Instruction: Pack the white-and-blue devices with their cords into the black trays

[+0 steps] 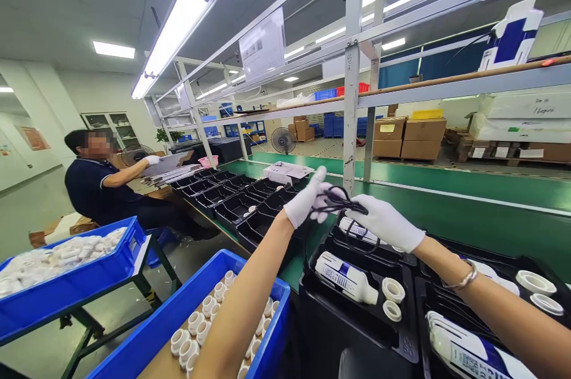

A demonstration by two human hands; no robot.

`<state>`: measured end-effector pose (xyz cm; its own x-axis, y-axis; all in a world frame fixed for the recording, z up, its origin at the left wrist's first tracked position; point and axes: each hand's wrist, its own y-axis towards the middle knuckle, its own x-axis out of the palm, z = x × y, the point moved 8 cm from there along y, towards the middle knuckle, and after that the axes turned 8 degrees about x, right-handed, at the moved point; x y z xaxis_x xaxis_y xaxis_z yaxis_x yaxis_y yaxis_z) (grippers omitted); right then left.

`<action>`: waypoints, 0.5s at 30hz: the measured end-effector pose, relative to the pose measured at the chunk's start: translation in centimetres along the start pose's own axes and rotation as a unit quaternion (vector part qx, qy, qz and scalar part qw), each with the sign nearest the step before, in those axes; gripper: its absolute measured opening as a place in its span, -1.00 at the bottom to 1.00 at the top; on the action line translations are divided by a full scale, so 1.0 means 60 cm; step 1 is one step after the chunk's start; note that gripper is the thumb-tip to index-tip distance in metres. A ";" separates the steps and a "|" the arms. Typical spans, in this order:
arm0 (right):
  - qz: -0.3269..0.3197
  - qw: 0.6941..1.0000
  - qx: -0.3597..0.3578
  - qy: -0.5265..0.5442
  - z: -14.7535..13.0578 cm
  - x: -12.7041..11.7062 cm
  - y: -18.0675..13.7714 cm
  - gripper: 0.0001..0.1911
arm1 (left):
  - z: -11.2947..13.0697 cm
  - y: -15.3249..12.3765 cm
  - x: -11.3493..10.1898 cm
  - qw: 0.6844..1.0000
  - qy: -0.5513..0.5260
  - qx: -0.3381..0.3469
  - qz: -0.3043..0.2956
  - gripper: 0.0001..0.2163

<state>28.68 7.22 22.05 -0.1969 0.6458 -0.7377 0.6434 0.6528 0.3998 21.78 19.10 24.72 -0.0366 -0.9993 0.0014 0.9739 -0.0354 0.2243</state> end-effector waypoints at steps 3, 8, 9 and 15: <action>-0.052 0.985 0.064 0.148 0.005 0.040 -0.006 -0.64 | 0.018 0.019 -0.025 0.958 -0.171 0.142 0.181 -0.35; -0.129 0.967 0.085 0.205 -0.012 0.077 -0.007 -0.62 | -0.010 0.049 -0.007 0.903 -0.245 0.238 0.262 -0.48; -0.117 0.966 0.086 0.212 -0.011 0.069 -0.004 -0.61 | -0.021 0.052 0.000 0.911 -0.226 0.248 0.240 -0.46; 0.020 0.959 0.052 0.276 0.040 0.007 0.015 -0.57 | -0.210 0.050 0.060 0.996 -0.052 0.013 -0.068 -0.14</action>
<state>30.96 7.14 20.83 -0.5143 0.7993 -0.3107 0.7236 0.5989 0.3430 27.37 15.28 13.14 -0.1919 -0.9789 0.0698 0.9524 -0.1686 0.2539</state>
